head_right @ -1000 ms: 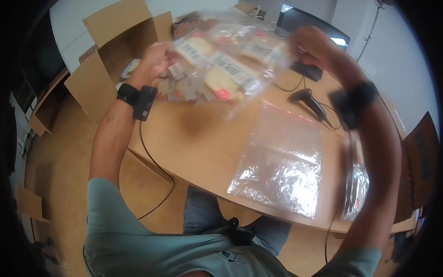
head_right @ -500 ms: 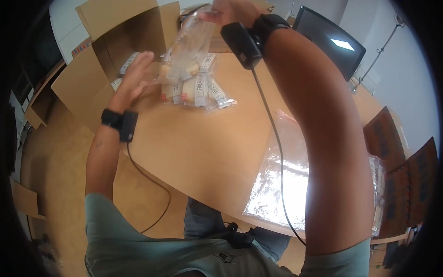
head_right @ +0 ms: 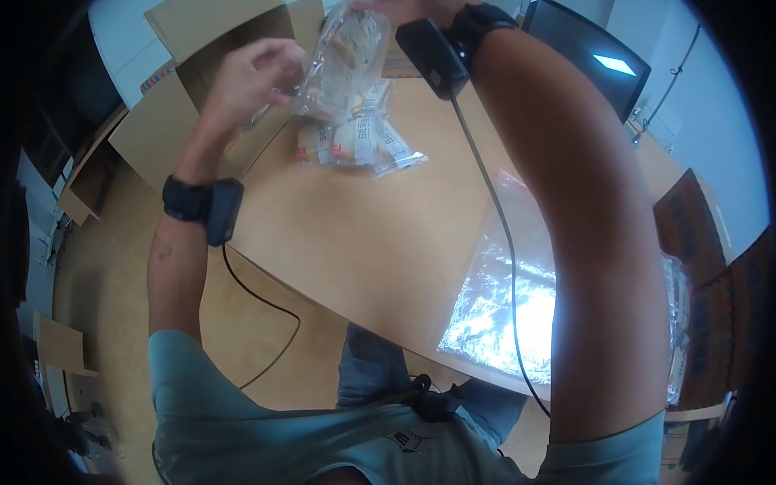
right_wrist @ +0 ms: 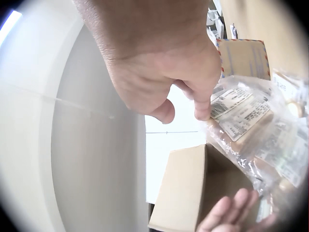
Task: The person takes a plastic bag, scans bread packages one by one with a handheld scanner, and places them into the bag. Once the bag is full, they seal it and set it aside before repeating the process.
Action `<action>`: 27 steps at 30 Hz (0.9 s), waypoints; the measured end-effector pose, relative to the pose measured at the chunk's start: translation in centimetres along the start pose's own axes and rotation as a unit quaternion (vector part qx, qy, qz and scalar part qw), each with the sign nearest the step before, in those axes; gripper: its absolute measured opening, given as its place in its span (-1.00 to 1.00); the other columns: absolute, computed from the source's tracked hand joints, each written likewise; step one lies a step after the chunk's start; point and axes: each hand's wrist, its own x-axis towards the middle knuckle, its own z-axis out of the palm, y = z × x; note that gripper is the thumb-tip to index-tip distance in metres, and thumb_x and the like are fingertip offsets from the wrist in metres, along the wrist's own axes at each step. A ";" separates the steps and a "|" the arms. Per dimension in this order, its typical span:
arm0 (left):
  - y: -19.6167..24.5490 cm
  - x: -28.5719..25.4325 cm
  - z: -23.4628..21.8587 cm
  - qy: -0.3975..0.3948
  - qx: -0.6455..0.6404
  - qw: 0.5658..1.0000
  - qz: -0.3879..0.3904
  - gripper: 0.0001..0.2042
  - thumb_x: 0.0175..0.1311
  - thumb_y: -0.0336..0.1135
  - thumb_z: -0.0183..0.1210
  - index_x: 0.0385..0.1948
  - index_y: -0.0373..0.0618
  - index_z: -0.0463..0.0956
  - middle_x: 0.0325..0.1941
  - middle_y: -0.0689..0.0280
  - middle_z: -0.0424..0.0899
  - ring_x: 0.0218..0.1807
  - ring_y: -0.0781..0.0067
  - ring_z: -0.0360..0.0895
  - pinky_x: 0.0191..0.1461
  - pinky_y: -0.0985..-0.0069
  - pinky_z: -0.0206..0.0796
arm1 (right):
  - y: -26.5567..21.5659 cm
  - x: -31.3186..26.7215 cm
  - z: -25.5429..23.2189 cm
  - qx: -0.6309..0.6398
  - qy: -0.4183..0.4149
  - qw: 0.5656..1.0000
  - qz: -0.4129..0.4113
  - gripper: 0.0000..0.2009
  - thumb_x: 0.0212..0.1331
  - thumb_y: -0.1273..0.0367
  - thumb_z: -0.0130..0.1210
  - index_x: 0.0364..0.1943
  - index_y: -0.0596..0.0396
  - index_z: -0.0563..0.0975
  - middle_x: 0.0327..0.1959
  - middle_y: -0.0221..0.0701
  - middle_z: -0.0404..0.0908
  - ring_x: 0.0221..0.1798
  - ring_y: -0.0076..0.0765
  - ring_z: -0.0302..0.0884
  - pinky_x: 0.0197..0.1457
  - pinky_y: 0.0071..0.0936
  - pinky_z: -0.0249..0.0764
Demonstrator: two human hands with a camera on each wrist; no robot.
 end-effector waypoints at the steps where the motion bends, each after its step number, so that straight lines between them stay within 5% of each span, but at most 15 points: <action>1: -0.2 -0.5 0.9 0.001 0.001 1.000 0.006 -0.57 0.32 -0.08 0.24 0.04 -0.25 0.55 -0.02 0.19 0.69 0.00 0.34 0.64 -0.09 0.41 0.58 | -0.3 -0.6 -0.7 0.000 -0.031 0.999 0.011 -0.56 0.31 -0.01 0.09 -0.07 0.08 0.66 -0.08 -0.12 0.71 -0.10 0.08 0.68 -0.07 -0.20 0.57; 3: -2.1 -1.3 3.1 0.089 0.285 0.944 0.144 -0.50 0.18 0.06 0.32 -0.08 -0.23 0.63 -0.16 0.08 0.74 -0.16 0.14 0.72 -0.23 0.25 0.53 | 2.4 2.1 2.3 -0.022 -0.039 0.998 -0.041 -0.62 0.32 0.02 0.09 -0.10 0.01 0.68 -0.11 -0.17 0.72 -0.14 0.08 0.68 -0.12 -0.18 0.57; 4: -1.8 -1.7 3.9 0.070 0.304 0.947 0.075 -0.54 0.16 0.09 0.28 -0.17 -0.17 0.64 -0.25 0.00 0.73 -0.24 -0.11 0.68 -0.09 0.08 0.49 | 3.1 3.7 4.1 -0.124 -0.052 0.989 -0.058 -0.64 0.30 0.03 0.11 -0.14 -0.01 0.68 -0.16 -0.20 0.73 -0.16 0.05 0.68 -0.16 -0.19 0.56; 6: -4.3 -1.0 3.8 0.071 0.299 0.950 0.060 -0.60 0.20 0.05 0.24 -0.22 -0.14 0.65 -0.31 0.00 0.72 -0.25 -0.12 0.67 -0.09 0.08 0.49 | 2.0 4.1 3.9 -0.327 -0.097 0.930 -0.135 -0.71 0.23 0.08 0.18 -0.23 -0.04 0.69 -0.27 -0.26 0.74 -0.17 -0.06 0.70 -0.25 -0.20 0.54; 8: -5.5 0.5 2.1 0.070 0.292 0.953 0.047 -0.66 0.23 0.01 0.20 -0.28 -0.10 0.65 -0.36 0.01 0.71 -0.27 -0.14 0.66 -0.09 0.08 0.48 | 6.3 5.9 5.9 -0.309 -0.036 0.939 -0.146 -0.73 0.21 0.10 0.20 -0.24 -0.03 0.68 -0.25 -0.28 0.74 -0.18 -0.07 0.70 -0.23 -0.22 0.54; 10: -5.3 2.3 -0.4 0.165 0.235 0.955 0.073 -0.72 0.28 -0.05 0.14 -0.35 -0.06 0.65 -0.41 -0.02 0.68 -0.24 -0.15 0.64 -0.07 0.07 0.47 | 7.2 5.6 5.9 -0.286 0.021 0.945 -0.154 -0.75 0.20 0.12 0.21 -0.24 -0.03 0.67 -0.23 -0.30 0.73 -0.18 -0.09 0.70 -0.21 -0.23 0.55; 12: -3.7 4.4 -2.2 0.216 0.246 0.942 0.070 -0.75 0.30 -0.12 0.12 -0.43 -0.07 0.64 -0.45 0.04 0.69 -0.29 -0.01 0.68 -0.07 0.15 0.49 | 4.6 3.3 3.7 -0.420 -0.121 0.899 -0.022 -0.75 0.23 0.17 0.21 -0.22 0.05 0.64 -0.17 -0.28 0.70 -0.17 -0.08 0.67 -0.12 -0.22 0.58; 13: -2.8 5.6 -3.2 0.219 0.248 0.941 0.069 -0.75 0.30 -0.12 0.12 -0.43 -0.07 0.64 -0.45 0.04 0.69 -0.29 -0.01 0.68 -0.07 0.15 0.49 | 5.9 3.1 4.5 -0.419 -0.119 0.900 -0.024 -0.75 0.23 0.17 0.21 -0.22 0.05 0.64 -0.17 -0.28 0.70 -0.17 -0.08 0.67 -0.12 -0.22 0.58; 14: -1.9 7.0 -4.0 0.212 0.242 0.946 0.049 -0.73 0.36 -0.13 0.10 -0.34 -0.14 0.63 -0.44 0.15 0.69 -0.34 0.23 0.67 -0.21 0.33 0.50 | 8.8 2.4 6.1 -0.271 0.088 0.948 -0.143 -0.76 0.28 0.21 0.17 -0.18 0.09 0.61 -0.15 -0.24 0.67 -0.12 -0.08 0.65 -0.02 -0.19 0.59; 15: -1.1 8.1 -4.5 0.204 0.235 0.950 0.029 -0.71 0.42 -0.15 0.08 -0.25 -0.21 0.63 -0.43 0.27 0.69 -0.39 0.48 0.66 -0.34 0.50 0.51 | 10.7 2.0 7.1 -0.103 0.288 0.919 -0.251 -0.77 0.32 0.26 0.13 -0.13 0.13 0.59 -0.12 -0.20 0.64 -0.07 -0.08 0.63 0.07 -0.15 0.59; 16: -0.4 9.0 -4.8 0.205 0.234 0.950 0.031 -0.71 0.42 -0.15 0.08 -0.25 -0.21 0.63 -0.43 0.27 0.69 -0.39 0.48 0.66 -0.34 0.50 0.51 | 11.0 2.1 7.4 -0.105 0.288 0.918 -0.251 -0.77 0.32 0.26 0.13 -0.13 0.13 0.59 -0.12 -0.20 0.64 -0.07 -0.08 0.63 0.07 -0.15 0.59; 17: 0.3 9.8 -4.9 0.216 0.129 0.967 0.042 -0.77 0.37 -0.22 0.17 -0.24 -0.23 0.61 -0.44 0.30 0.65 -0.42 0.54 0.59 -0.39 0.59 0.42 | 11.4 2.2 7.7 0.188 0.222 0.926 -0.241 -0.78 0.35 0.31 0.09 -0.10 0.18 0.55 -0.12 -0.16 0.61 -0.03 -0.08 0.60 0.15 -0.11 0.56; 18: 0.6 10.2 -4.9 0.224 0.024 0.973 0.051 -0.81 0.32 -0.29 0.25 -0.23 -0.24 0.60 -0.44 0.33 0.61 -0.45 0.60 0.51 -0.45 0.68 0.34 | 11.8 2.1 8.0 0.466 0.136 0.850 -0.207 -0.79 0.38 0.37 0.04 -0.07 0.24 0.52 -0.11 -0.12 0.57 0.02 -0.08 0.57 0.23 -0.06 0.53; 22: 0.3 8.9 -4.2 0.199 0.013 0.979 0.034 -0.86 0.38 -0.32 0.18 -0.26 -0.21 0.60 -0.43 0.32 0.61 -0.45 0.60 0.51 -0.43 0.66 0.37 | 12.6 2.8 7.8 0.502 0.084 0.846 -0.159 -0.81 0.35 0.39 0.04 -0.11 0.26 0.53 -0.12 -0.11 0.58 0.00 -0.07 0.57 0.22 -0.07 0.52; 27: -4.2 8.5 -4.0 0.106 -0.102 0.988 0.037 -0.74 0.44 -0.18 0.13 -0.13 -0.23 0.58 -0.14 0.26 0.67 -0.14 0.48 0.62 -0.18 0.53 0.61 | 13.3 4.7 5.7 0.554 -0.002 0.828 -0.086 -0.83 0.31 0.44 0.04 -0.18 0.30 0.54 -0.12 -0.10 0.58 -0.03 -0.06 0.56 0.21 -0.09 0.50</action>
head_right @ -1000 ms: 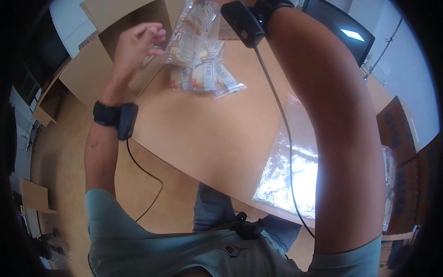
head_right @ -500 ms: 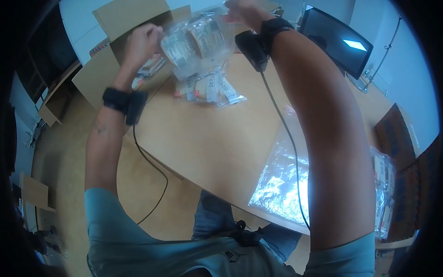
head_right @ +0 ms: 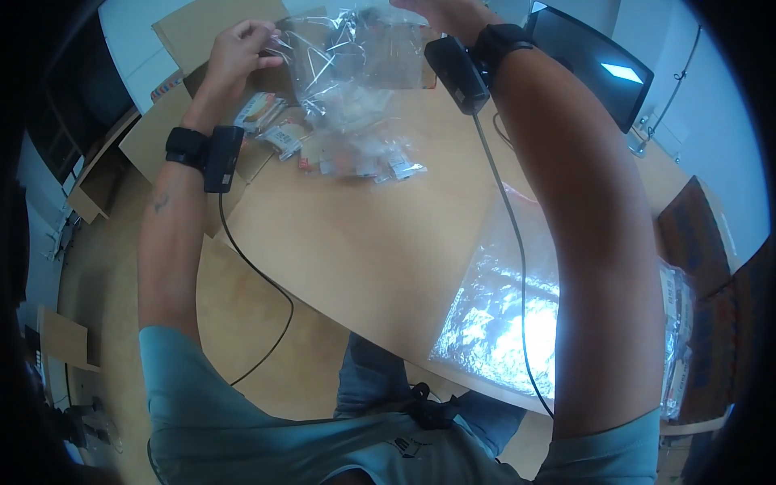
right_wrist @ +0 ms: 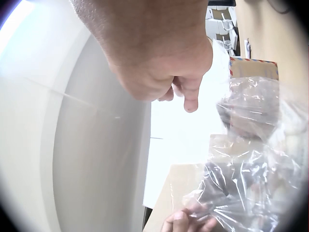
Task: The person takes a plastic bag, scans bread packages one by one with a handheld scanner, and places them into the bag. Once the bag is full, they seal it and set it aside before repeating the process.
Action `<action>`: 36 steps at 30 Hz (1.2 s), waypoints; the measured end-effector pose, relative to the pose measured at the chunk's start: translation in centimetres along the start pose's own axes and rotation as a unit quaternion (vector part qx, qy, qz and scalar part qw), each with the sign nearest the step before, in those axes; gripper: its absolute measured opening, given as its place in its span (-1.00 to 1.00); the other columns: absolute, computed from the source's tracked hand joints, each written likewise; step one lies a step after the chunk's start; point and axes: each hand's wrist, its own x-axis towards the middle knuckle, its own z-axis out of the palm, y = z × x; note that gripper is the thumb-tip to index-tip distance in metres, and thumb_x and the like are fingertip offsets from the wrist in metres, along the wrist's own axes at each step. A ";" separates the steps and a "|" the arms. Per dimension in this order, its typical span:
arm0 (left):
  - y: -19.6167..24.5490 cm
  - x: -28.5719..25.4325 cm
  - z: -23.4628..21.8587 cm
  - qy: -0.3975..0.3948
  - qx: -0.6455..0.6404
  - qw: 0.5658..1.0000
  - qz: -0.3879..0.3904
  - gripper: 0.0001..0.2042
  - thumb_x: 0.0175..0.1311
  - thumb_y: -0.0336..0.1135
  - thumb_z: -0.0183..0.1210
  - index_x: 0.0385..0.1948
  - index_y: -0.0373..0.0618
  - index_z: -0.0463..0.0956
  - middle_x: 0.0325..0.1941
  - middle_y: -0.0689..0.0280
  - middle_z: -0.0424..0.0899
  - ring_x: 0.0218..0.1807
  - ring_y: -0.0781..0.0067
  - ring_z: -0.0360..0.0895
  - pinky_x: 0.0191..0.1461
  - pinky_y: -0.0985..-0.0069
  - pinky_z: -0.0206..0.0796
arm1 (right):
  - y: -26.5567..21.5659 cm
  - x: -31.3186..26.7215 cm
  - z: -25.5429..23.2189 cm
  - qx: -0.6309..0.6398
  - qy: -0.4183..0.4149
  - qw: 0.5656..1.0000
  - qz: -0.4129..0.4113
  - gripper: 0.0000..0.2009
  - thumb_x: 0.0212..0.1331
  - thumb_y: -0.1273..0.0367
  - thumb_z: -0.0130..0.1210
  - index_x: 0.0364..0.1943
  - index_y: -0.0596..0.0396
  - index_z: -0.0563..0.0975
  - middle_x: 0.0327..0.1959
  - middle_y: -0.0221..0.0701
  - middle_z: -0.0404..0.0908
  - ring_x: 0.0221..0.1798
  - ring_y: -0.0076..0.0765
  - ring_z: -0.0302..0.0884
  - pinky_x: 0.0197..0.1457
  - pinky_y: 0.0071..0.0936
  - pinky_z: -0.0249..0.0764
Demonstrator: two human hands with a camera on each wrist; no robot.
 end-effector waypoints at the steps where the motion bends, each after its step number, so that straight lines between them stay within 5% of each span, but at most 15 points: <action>1: 0.3 0.0 0.0 0.001 0.001 1.000 0.002 -0.74 0.44 -0.18 0.13 -0.13 -0.23 0.58 -0.14 0.26 0.67 -0.14 0.48 0.62 -0.18 0.53 0.61 | -1.4 -0.3 0.9 -0.001 0.000 1.000 -0.002 -0.83 0.31 0.44 0.04 -0.18 0.30 0.54 -0.12 -0.10 0.58 -0.03 -0.06 0.56 0.21 -0.09 0.50; 4: 2.0 0.6 0.3 0.020 -0.048 0.999 0.018 -0.73 0.44 -0.17 0.14 -0.14 -0.24 0.58 -0.15 0.27 0.67 -0.16 0.50 0.61 -0.14 0.53 0.60 | -6.3 -1.0 3.5 -0.063 0.108 0.991 0.041 -0.85 0.28 0.43 0.08 -0.21 0.27 0.55 -0.26 -0.17 0.58 -0.20 -0.15 0.57 -0.05 -0.21 0.49; 8: 6.4 0.9 -0.1 0.063 0.099 0.991 0.068 -0.71 0.44 -0.15 0.15 -0.12 -0.24 0.55 -0.16 0.27 0.68 -0.14 0.48 0.62 -0.22 0.55 0.52 | -12.3 -3.8 3.7 -0.138 0.253 0.953 0.096 -0.88 0.25 0.43 0.12 -0.26 0.24 0.56 -0.44 -0.28 0.58 -0.41 -0.28 0.59 -0.39 -0.36 0.49; 9: 8.1 0.1 0.4 0.064 0.060 0.993 0.073 -0.79 0.44 -0.24 0.13 -0.19 -0.22 0.56 -0.28 0.29 0.65 -0.28 0.52 0.58 -0.30 0.58 0.48 | -14.2 -4.1 4.6 -0.157 0.288 0.939 0.106 -0.88 0.24 0.43 0.13 -0.27 0.23 0.57 -0.49 -0.31 0.58 -0.47 -0.31 0.59 -0.48 -0.40 0.49; 12: 9.8 -0.1 0.8 0.051 -0.037 0.995 0.082 -0.84 0.45 -0.33 0.08 -0.25 -0.21 0.57 -0.38 0.31 0.63 -0.42 0.54 0.55 -0.38 0.60 0.46 | -17.5 -6.5 3.6 -0.194 0.259 0.945 0.049 -0.85 0.27 0.39 0.13 -0.31 0.23 0.56 -0.51 -0.35 0.54 -0.62 -0.42 0.50 -0.65 -0.46 0.35; 14: 9.4 0.5 0.4 0.034 -0.094 0.991 0.086 -0.83 0.47 -0.32 0.06 -0.24 -0.22 0.56 -0.37 0.31 0.63 -0.41 0.53 0.56 -0.37 0.59 0.48 | -19.5 -7.3 2.2 -0.182 0.247 0.948 0.087 -0.84 0.28 0.37 0.13 -0.33 0.22 0.56 -0.51 -0.36 0.55 -0.62 -0.42 0.49 -0.63 -0.47 0.36; 16: 9.4 1.4 0.5 -0.032 -0.178 0.979 0.098 -0.67 0.44 -0.09 0.15 -0.08 -0.22 0.51 -0.19 0.24 0.68 -0.15 0.42 0.63 -0.16 0.52 0.49 | -20.9 -8.3 1.0 -0.172 0.239 0.947 0.126 -0.82 0.30 0.35 0.13 -0.36 0.21 0.55 -0.50 -0.37 0.55 -0.62 -0.43 0.49 -0.60 -0.48 0.38; 20: 11.6 0.8 3.6 0.000 -0.130 0.986 0.108 -0.64 0.43 -0.06 0.17 -0.06 -0.21 0.49 -0.12 0.18 0.66 -0.12 0.31 0.64 -0.05 0.44 0.50 | -22.8 -11.0 -0.6 -0.192 0.243 0.942 0.128 -0.74 0.38 0.28 0.05 -0.38 0.18 0.57 -0.47 -0.34 0.59 -0.60 -0.46 0.47 -0.56 -0.55 0.37; 26: 15.0 -3.3 9.8 -0.190 -0.229 0.955 0.010 -0.61 0.42 -0.06 0.18 0.00 -0.23 0.45 -0.05 0.06 0.67 -0.03 0.23 0.67 0.00 0.31 0.54 | -25.3 -14.5 -3.0 -0.248 0.268 0.920 0.143 -0.78 0.41 0.31 0.00 -0.29 0.18 0.54 -0.41 -0.31 0.56 -0.41 -0.45 0.54 -0.46 -0.56 0.46; 29: 14.8 -3.1 11.6 -0.193 -0.293 0.936 0.008 -0.69 0.43 -0.17 0.17 -0.04 -0.25 0.47 -0.07 0.09 0.68 -0.07 0.24 0.68 0.02 0.33 0.56 | -26.7 -17.2 -4.4 -0.081 0.258 0.953 0.139 -0.73 0.48 0.23 -0.03 -0.01 0.15 0.51 -0.24 -0.38 0.59 -0.25 -0.37 0.66 -0.30 -0.51 0.60; 32: 13.8 -2.9 13.4 -0.228 -0.326 0.917 0.001 -0.77 0.43 -0.28 0.16 -0.06 -0.24 0.49 -0.09 0.10 0.69 -0.11 0.26 0.70 0.05 0.33 0.57 | -27.1 -19.4 -6.4 -0.023 0.269 0.953 0.135 -0.74 0.50 0.23 -0.05 -0.03 0.15 0.50 -0.20 -0.34 0.59 -0.21 -0.36 0.67 -0.27 -0.52 0.59; 36: 13.7 -3.6 16.2 -0.172 -0.394 0.902 -0.036 -0.82 0.45 -0.30 0.12 -0.09 -0.20 0.49 -0.07 0.09 0.69 -0.08 0.21 0.69 0.05 0.33 0.56 | -28.2 -21.6 -4.6 0.054 0.306 0.933 0.183 -0.71 0.45 0.19 0.02 0.00 0.14 0.48 -0.15 -0.32 0.63 -0.17 -0.34 0.68 -0.17 -0.45 0.59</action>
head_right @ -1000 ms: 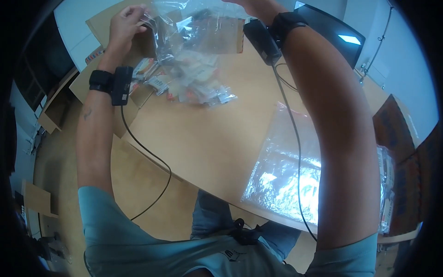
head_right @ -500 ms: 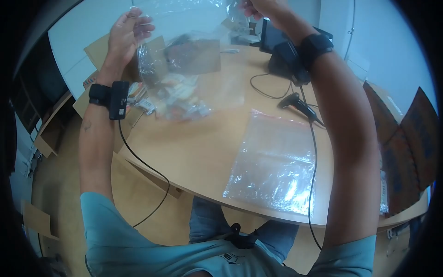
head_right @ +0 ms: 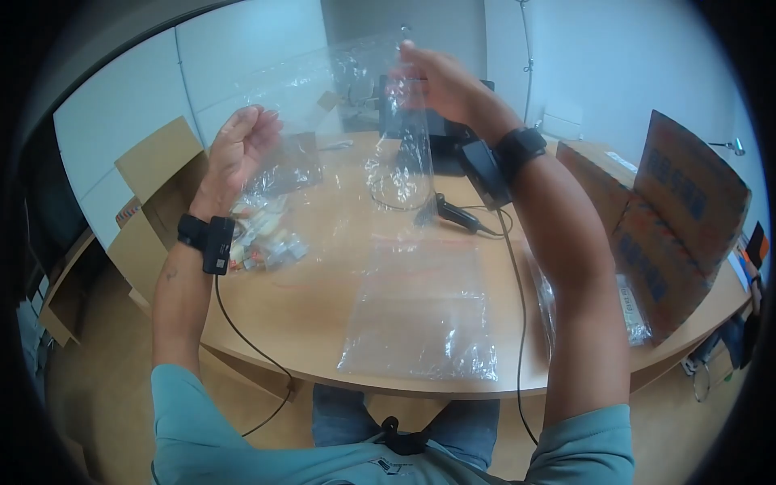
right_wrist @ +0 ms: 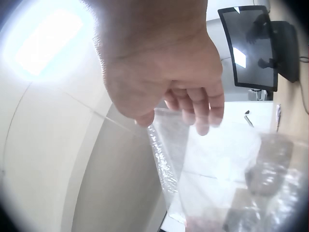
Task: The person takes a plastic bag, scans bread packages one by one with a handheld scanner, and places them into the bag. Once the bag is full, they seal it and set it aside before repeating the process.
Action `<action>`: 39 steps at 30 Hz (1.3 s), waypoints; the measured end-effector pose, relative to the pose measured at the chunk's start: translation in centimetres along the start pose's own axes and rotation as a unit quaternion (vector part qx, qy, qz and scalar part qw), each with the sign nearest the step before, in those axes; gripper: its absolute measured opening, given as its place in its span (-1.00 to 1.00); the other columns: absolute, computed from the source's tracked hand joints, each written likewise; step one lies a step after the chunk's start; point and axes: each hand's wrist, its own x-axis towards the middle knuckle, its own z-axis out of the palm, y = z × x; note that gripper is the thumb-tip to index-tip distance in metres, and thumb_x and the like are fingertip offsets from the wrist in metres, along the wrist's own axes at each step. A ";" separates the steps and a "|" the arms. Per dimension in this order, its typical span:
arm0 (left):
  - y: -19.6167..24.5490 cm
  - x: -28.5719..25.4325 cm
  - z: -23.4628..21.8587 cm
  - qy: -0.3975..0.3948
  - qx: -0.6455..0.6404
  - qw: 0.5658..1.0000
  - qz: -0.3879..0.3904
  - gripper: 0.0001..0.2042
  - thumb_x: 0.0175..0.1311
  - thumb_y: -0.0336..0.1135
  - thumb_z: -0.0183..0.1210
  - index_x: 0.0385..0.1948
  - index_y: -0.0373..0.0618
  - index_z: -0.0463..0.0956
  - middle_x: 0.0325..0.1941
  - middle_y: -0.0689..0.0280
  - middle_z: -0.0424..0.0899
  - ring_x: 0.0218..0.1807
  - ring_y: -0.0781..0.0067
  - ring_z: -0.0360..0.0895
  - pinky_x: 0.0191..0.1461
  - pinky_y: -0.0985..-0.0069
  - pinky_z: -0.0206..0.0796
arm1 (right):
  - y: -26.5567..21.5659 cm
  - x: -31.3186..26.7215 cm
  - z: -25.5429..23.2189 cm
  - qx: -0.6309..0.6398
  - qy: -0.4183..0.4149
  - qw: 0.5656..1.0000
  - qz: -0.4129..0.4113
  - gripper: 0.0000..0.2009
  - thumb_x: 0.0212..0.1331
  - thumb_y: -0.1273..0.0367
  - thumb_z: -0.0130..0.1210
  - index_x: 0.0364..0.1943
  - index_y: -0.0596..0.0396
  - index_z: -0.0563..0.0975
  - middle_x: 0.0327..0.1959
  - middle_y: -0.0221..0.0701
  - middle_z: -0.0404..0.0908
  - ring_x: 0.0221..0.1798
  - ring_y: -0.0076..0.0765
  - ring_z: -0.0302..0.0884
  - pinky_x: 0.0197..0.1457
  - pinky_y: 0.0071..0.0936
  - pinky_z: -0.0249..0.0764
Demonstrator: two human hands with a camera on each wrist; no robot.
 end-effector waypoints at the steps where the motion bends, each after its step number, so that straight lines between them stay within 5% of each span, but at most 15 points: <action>1: -0.4 0.1 0.2 0.023 -0.031 0.999 0.009 -0.84 0.46 -0.32 0.10 -0.09 -0.18 0.48 -0.04 0.07 0.68 -0.04 0.17 0.68 0.06 0.31 0.55 | 0.5 -0.2 -0.5 -0.021 -0.021 0.999 0.013 -0.71 0.44 0.18 0.05 -0.03 0.14 0.49 -0.13 -0.33 0.65 -0.15 -0.34 0.68 -0.10 -0.42 0.58; 4: -1.1 0.2 0.2 0.049 -0.066 0.996 0.023 -0.86 0.47 -0.34 0.08 -0.07 -0.16 0.45 0.01 0.03 0.65 0.01 0.11 0.65 0.08 0.25 0.53 | 1.3 -1.1 -2.0 -0.155 -0.093 0.983 0.039 -0.64 0.38 0.20 0.09 -0.02 0.27 0.52 -0.04 -0.13 0.59 -0.06 -0.16 0.65 0.05 -0.27 0.60; 8: -0.9 0.0 0.0 0.050 -0.063 0.996 -0.038 -0.82 0.46 -0.34 0.08 -0.02 -0.15 0.44 0.07 0.01 0.61 0.07 0.08 0.63 0.10 0.24 0.51 | 1.6 -1.7 -2.2 -0.262 -0.065 0.963 0.014 -0.72 0.34 0.28 0.14 -0.16 0.30 0.58 -0.29 -0.25 0.67 -0.29 -0.36 0.67 -0.21 -0.48 0.60; 12: -1.5 0.8 -2.5 0.023 -0.058 0.996 -0.060 -0.77 0.46 -0.29 0.10 0.03 -0.14 0.46 0.06 0.05 0.64 0.09 0.16 0.62 0.09 0.28 0.50 | 2.5 -1.2 -3.0 -0.279 -0.074 0.957 -0.037 -0.78 0.26 0.34 0.18 -0.18 0.27 0.60 -0.34 -0.30 0.67 -0.34 -0.46 0.63 -0.27 -0.54 0.54; 15: -0.9 0.3 -2.5 0.001 0.026 0.998 -0.053 -0.70 0.44 -0.26 0.13 0.07 -0.23 0.48 0.08 0.06 0.65 0.13 0.17 0.58 0.24 0.20 0.42 | 2.3 -1.6 -3.6 -0.436 -0.069 0.896 -0.051 -0.88 0.14 0.42 0.13 -0.33 0.19 0.61 -0.33 -0.44 0.67 -0.30 -0.57 0.57 -0.24 -0.56 0.49; 19: 0.6 -2.9 2.1 -0.086 0.133 0.983 0.092 -0.68 0.49 -0.20 0.09 0.09 -0.23 0.53 0.05 0.12 0.68 0.12 0.30 0.60 0.20 0.29 0.42 | 1.2 -4.3 -4.1 -0.551 -0.056 0.829 -0.079 -0.83 0.15 0.40 0.11 -0.27 0.23 0.61 -0.35 -0.42 0.64 -0.31 -0.54 0.56 -0.22 -0.53 0.50; 21: 1.2 -5.7 3.1 -0.139 0.275 0.931 0.197 -0.71 0.49 -0.24 0.10 0.06 -0.22 0.59 0.02 0.16 0.70 0.15 0.37 0.58 0.21 0.38 0.40 | 0.0 -8.1 -3.6 -0.514 -0.055 0.854 -0.060 -0.81 0.13 0.37 0.16 -0.25 0.20 0.62 -0.40 -0.43 0.64 -0.37 -0.49 0.54 -0.26 -0.49 0.50; 22: 1.5 -7.5 3.6 -0.144 0.268 0.933 0.190 -0.71 0.49 -0.24 0.10 0.06 -0.22 0.59 0.02 0.16 0.70 0.15 0.37 0.58 0.21 0.38 0.40 | -0.5 -10.0 -3.3 -0.474 -0.055 0.877 -0.055 -0.79 0.12 0.34 0.20 -0.24 0.18 0.64 -0.45 -0.44 0.65 -0.43 -0.44 0.53 -0.31 -0.44 0.50; 24: 1.5 -11.2 4.4 -0.212 0.404 0.846 0.274 -0.76 0.40 -0.38 0.15 0.00 -0.24 0.62 0.04 0.11 0.70 0.22 0.22 0.55 0.27 0.28 0.37 | -1.3 -13.5 -4.0 -0.522 -0.094 0.848 -0.017 -0.71 0.16 0.32 0.19 -0.10 0.21 0.61 -0.32 -0.39 0.70 -0.37 -0.43 0.57 -0.28 -0.44 0.54; 26: 0.3 -13.7 4.3 -0.297 0.356 0.835 0.298 -0.75 0.25 -0.50 0.20 -0.03 -0.22 0.63 0.05 0.07 0.69 0.26 0.06 0.52 0.31 0.20 0.33 | -2.2 -18.6 -1.4 -0.503 -0.102 0.855 -0.077 -0.67 0.17 0.35 0.21 -0.01 0.21 0.59 -0.19 -0.28 0.72 -0.26 -0.41 0.61 -0.14 -0.42 0.56; 28: -1.4 -16.6 4.3 -0.313 0.377 0.824 0.284 -0.72 0.16 -0.56 0.21 -0.06 -0.18 0.65 0.06 0.10 0.69 0.27 -0.05 0.50 0.33 0.10 0.27 | -1.9 -23.6 0.9 -0.480 -0.008 0.876 0.045 -0.64 0.13 0.39 0.25 0.05 0.15 0.59 -0.07 -0.18 0.70 -0.05 -0.27 0.64 0.09 -0.33 0.53; 30: -3.2 -19.0 4.2 -0.326 0.396 0.812 0.279 -0.71 0.14 -0.57 0.22 -0.07 -0.15 0.65 0.08 0.13 0.68 0.28 -0.05 0.49 0.33 0.08 0.24 | 0.2 -28.0 0.9 -0.595 -0.044 0.801 -0.048 -0.57 0.09 0.41 0.29 0.11 0.11 0.56 0.08 -0.11 0.61 0.15 -0.05 0.55 0.26 -0.23 0.43; 31: -4.2 -20.1 4.1 -0.337 0.423 0.794 0.279 -0.70 0.12 -0.58 0.22 -0.08 -0.12 0.66 0.10 0.17 0.67 0.29 -0.05 0.48 0.34 0.06 0.21 | 0.6 -29.6 1.8 -0.615 -0.051 0.787 -0.007 -0.53 0.08 0.40 0.30 0.15 0.09 0.53 0.16 -0.12 0.55 0.22 0.01 0.48 0.28 -0.19 0.41; 33: -6.7 -22.1 4.0 -0.339 0.435 0.791 0.264 -0.69 0.10 -0.57 0.23 -0.09 -0.11 0.66 0.13 0.20 0.65 0.31 -0.06 0.46 0.34 0.04 0.19 | 2.1 -32.2 2.8 -0.624 -0.052 0.776 0.069 -0.43 0.08 0.39 0.30 0.25 0.06 0.44 0.30 -0.12 0.42 0.35 0.08 0.33 0.34 -0.11 0.36; 39: -11.3 -26.9 4.7 -0.341 0.423 0.819 0.181 -0.65 0.01 -0.60 0.26 -0.10 -0.12 0.66 0.21 0.21 0.60 0.35 -0.06 0.41 0.33 0.09 0.25 | 6.6 -36.4 2.9 -0.628 0.038 0.774 0.067 -0.40 -0.06 0.49 0.36 0.19 0.04 0.46 0.28 -0.14 0.43 0.32 0.11 0.35 0.30 -0.10 0.40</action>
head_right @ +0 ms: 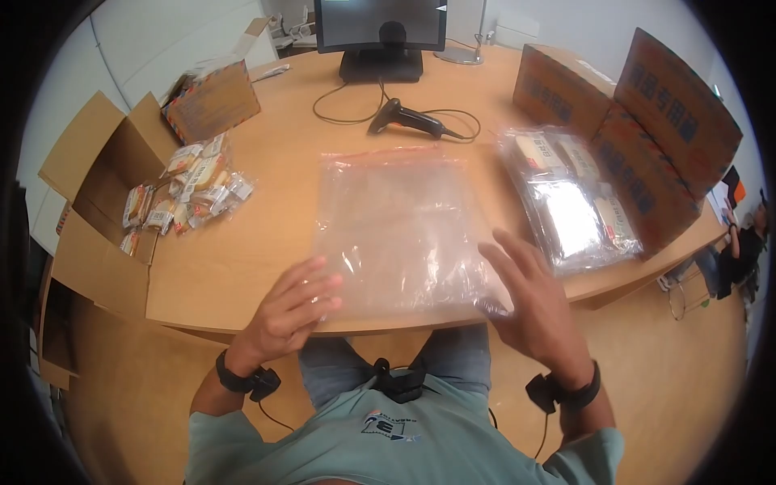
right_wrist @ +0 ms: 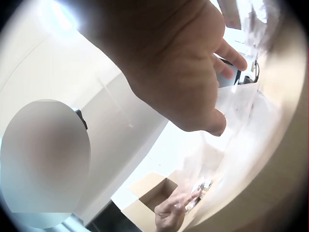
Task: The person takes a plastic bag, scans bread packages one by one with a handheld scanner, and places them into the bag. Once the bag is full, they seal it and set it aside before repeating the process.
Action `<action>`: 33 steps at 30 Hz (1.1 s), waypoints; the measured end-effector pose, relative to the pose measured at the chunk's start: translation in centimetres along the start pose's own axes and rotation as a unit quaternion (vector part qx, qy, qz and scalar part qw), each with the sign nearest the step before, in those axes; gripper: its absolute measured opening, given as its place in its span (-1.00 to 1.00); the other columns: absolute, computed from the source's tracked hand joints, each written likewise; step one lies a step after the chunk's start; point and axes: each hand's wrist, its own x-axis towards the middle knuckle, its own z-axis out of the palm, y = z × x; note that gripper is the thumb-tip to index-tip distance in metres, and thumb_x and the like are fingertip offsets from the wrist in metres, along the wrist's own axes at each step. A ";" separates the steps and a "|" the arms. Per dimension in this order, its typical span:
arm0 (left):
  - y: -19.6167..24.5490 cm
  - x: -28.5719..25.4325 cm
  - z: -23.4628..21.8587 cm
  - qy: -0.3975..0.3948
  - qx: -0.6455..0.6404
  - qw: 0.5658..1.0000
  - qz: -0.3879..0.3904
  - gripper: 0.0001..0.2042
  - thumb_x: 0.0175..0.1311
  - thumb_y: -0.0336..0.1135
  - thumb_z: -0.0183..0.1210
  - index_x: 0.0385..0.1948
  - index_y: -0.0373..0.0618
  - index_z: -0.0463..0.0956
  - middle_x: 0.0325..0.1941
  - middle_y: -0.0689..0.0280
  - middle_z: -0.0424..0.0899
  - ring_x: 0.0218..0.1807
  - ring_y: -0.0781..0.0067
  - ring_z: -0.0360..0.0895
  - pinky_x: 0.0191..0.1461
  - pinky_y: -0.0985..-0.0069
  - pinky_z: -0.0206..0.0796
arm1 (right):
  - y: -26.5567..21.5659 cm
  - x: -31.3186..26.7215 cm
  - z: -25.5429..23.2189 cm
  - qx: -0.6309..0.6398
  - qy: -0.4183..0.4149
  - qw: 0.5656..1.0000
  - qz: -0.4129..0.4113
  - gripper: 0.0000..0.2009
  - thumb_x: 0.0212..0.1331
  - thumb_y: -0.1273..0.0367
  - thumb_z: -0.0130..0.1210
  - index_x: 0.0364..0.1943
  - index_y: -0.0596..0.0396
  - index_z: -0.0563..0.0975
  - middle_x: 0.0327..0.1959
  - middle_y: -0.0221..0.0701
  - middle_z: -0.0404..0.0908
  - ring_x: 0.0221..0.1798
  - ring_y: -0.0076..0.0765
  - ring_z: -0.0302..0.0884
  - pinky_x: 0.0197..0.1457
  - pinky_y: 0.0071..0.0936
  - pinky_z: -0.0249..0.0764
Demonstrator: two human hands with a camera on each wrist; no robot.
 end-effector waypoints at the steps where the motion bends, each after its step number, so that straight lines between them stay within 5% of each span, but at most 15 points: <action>1: 0.2 -0.2 0.4 0.001 -0.021 1.000 -0.009 -0.64 -0.01 -0.63 0.26 -0.10 -0.14 0.65 0.22 0.20 0.59 0.36 -0.06 0.40 0.33 0.12 0.27 | 0.6 -0.6 0.6 0.001 -0.004 1.000 -0.003 -0.40 -0.06 0.49 0.36 0.19 0.04 0.46 0.28 -0.14 0.43 0.32 0.11 0.35 0.30 -0.10 0.40; 4: 0.5 -0.2 0.9 0.009 -0.043 0.998 -0.037 -0.62 -0.03 -0.66 0.25 -0.08 -0.18 0.64 0.22 0.15 0.59 0.36 -0.10 0.39 0.36 0.17 0.29 | 2.0 -1.8 1.6 -0.025 0.074 0.994 -0.073 -0.58 -0.09 0.54 0.34 -0.03 0.08 0.59 0.20 -0.12 0.49 0.19 0.15 0.47 0.14 -0.07 0.52; 10: -0.2 5.2 -1.7 0.039 -0.084 0.993 -0.075 -0.74 0.22 -0.60 0.12 -0.07 -0.19 0.63 0.20 0.12 0.60 0.37 -0.03 0.41 0.37 0.21 0.31 | 3.7 -1.6 3.6 0.007 0.141 0.985 -0.100 -0.69 0.00 0.62 0.20 -0.10 0.21 0.60 -0.06 -0.09 0.64 0.02 0.15 0.60 0.05 -0.11 0.57; 12: -0.8 9.1 -3.9 0.048 -0.076 0.992 -0.090 -0.71 0.28 -0.64 -0.02 -0.06 -0.24 0.62 0.21 0.11 0.60 0.38 0.13 0.42 0.44 0.26 0.22 | 3.3 -0.6 3.7 0.023 0.183 0.979 -0.091 -0.72 0.07 0.65 0.15 -0.09 0.28 0.59 -0.11 -0.07 0.67 -0.03 0.12 0.64 0.05 -0.14 0.57; 15: -2.7 14.3 -6.5 0.065 -0.050 0.996 -0.042 -0.69 0.26 -0.67 -0.05 -0.06 -0.24 0.62 0.20 0.08 0.60 0.39 0.10 0.41 0.43 0.27 0.23 | 2.6 1.8 3.6 0.027 0.246 0.965 -0.085 -0.72 0.10 0.67 0.13 -0.06 0.27 0.59 -0.07 -0.07 0.66 -0.01 0.09 0.64 0.06 -0.17 0.56; 18: -3.4 16.1 -8.0 0.088 -0.063 0.990 0.087 -0.67 0.19 -0.68 -0.05 -0.08 -0.27 0.61 0.13 0.04 0.63 0.41 0.00 0.37 0.44 0.20 0.21 | 2.9 2.4 3.8 0.041 0.249 0.964 -0.086 -0.70 0.10 0.68 0.13 -0.05 0.25 0.59 -0.04 -0.07 0.65 0.01 0.06 0.64 0.06 -0.19 0.56; 23: 0.1 9.0 -7.0 0.036 0.012 0.999 -0.015 -0.72 0.05 -0.63 0.12 -0.19 -0.20 0.64 0.09 0.13 0.67 0.35 -0.06 0.42 0.38 0.12 0.28 | 3.5 1.3 4.6 0.063 0.172 0.977 -0.107 -0.71 0.09 0.67 0.14 -0.07 0.23 0.60 -0.02 -0.09 0.63 0.07 0.09 0.61 0.07 -0.15 0.56; 27: 0.6 2.0 -2.1 0.040 -0.024 0.994 -0.098 -0.72 0.01 -0.61 0.14 -0.21 -0.22 0.67 0.12 0.11 0.64 0.35 -0.12 0.41 0.37 0.09 0.28 | 3.6 0.3 5.3 0.016 0.088 0.990 -0.113 -0.68 0.02 0.63 0.18 -0.08 0.18 0.59 -0.01 -0.19 0.64 0.15 0.09 0.55 0.07 -0.11 0.56; 33: 1.3 -1.6 1.2 0.037 -0.020 0.984 -0.171 -0.73 0.05 -0.54 0.19 -0.17 -0.23 0.68 0.20 0.04 0.57 0.38 -0.18 0.35 0.38 0.10 0.27 | 2.9 -0.5 6.1 -0.019 0.010 0.995 -0.095 -0.63 -0.04 0.58 0.20 -0.05 0.15 0.52 0.08 -0.21 0.55 0.21 0.14 0.44 0.18 -0.09 0.48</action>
